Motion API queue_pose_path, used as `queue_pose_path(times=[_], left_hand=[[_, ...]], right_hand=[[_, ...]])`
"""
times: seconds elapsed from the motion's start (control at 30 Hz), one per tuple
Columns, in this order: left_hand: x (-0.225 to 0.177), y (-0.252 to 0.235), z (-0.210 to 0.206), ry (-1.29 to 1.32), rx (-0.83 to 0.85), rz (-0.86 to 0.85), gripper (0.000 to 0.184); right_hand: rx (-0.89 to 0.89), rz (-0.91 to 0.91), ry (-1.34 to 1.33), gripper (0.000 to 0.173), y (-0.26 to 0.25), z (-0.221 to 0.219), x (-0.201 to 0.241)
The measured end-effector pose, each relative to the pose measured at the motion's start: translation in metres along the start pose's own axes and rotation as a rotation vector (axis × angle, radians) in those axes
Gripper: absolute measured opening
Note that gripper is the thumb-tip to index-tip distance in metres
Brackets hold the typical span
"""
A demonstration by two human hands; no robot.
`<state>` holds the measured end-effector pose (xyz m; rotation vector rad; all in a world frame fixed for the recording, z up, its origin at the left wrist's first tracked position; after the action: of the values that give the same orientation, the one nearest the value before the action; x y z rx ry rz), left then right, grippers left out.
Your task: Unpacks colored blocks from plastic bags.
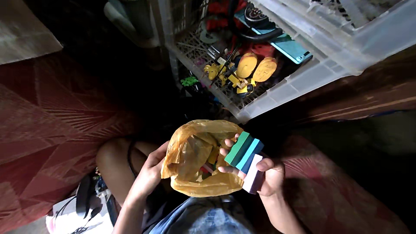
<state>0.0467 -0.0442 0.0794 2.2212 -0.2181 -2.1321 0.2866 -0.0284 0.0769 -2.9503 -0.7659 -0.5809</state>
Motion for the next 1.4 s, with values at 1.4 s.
queue_pose_path(times=[1.4], left_hand=[[0.076, 0.001, -0.109, -1.062, 1.274, 0.261, 0.024]], right_hand=[[0.125, -1.566, 1.899, 0.049, 0.016, 0.053, -0.019]])
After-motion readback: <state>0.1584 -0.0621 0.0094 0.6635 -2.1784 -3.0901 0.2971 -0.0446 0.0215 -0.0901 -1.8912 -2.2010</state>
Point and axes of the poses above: each hand's wrist, its own y-axis away from the middle knuckle, its own z-axis out of the back of the hand, x = y × z, the point moved 5 cm from there along -y, towards the middle knuckle
